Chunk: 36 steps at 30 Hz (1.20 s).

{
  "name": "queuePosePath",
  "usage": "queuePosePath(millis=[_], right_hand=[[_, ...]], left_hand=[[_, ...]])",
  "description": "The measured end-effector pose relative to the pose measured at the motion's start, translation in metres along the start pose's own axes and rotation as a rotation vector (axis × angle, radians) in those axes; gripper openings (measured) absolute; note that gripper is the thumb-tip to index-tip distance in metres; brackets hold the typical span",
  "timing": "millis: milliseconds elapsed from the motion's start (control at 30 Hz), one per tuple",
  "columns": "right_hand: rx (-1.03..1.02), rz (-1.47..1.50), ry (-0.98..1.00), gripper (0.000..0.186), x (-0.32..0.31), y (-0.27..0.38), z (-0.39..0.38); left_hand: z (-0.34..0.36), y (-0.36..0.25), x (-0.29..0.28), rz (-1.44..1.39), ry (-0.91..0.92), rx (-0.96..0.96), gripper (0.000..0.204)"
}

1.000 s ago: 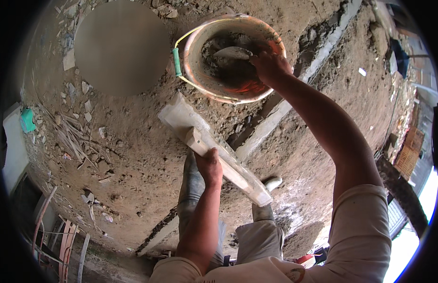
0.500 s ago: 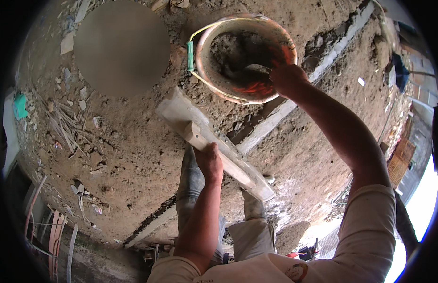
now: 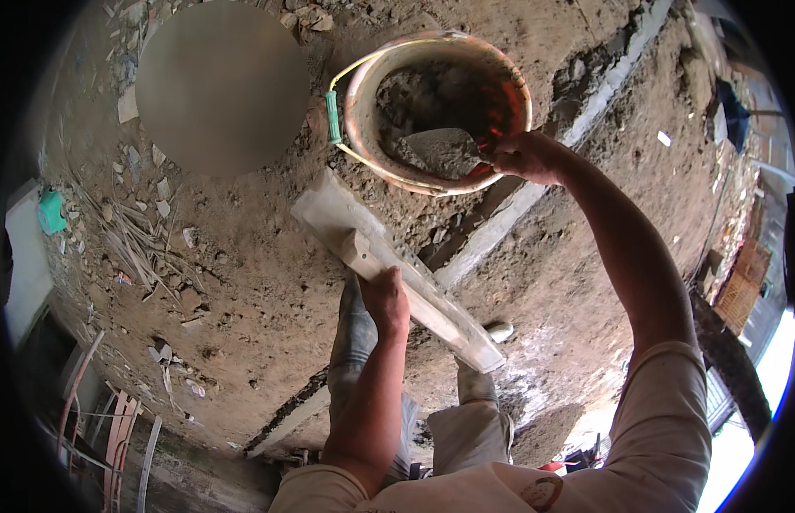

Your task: The person scoops wet cement from a bucket with a trowel and spreads it into a narrow trench on the ground. They repeatedly smooth and level the cement using a straightedge and trowel, working along the trench to fill and flatten the surface.

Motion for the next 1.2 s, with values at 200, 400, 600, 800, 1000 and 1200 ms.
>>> queuePosePath(millis=[200,400,600,800,1000,1200], right_hand=[[0.065,0.237,-0.113,0.034,0.022,-0.027,-0.036],[-0.035,0.484,-0.523,0.039,0.099,-0.027,-0.088],[0.261,0.814,-1.024,0.037,0.246,-0.068,-0.168],[0.66,0.961,-1.357,0.044,0.32,-0.114,-0.182],[0.8,0.792,-1.514,0.037,0.268,-0.14,-0.145],[0.887,0.632,-1.355,0.038,0.288,-0.173,-0.152]], left_hand=[[-0.009,-0.006,0.015,0.02,0.052,-0.028,0.053],[-0.012,-0.002,0.011,-0.121,0.073,-0.108,0.058],[-0.02,0.012,0.031,-0.037,0.133,-0.13,0.062],[-0.021,0.025,0.032,0.057,0.146,-0.097,0.059],[-0.022,0.029,0.031,0.134,0.166,-0.076,0.058],[-0.023,0.038,0.034,0.16,0.166,-0.081,0.057]])
Point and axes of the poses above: each hand's wrist, its own z-axis towards the middle knuckle, its own x-axis out of the palm, y = z × x, the point moved 6 cm from there along z, towards the middle knuckle, and after that the axes turned 10 degrees about -x, right-handed, at the moved point
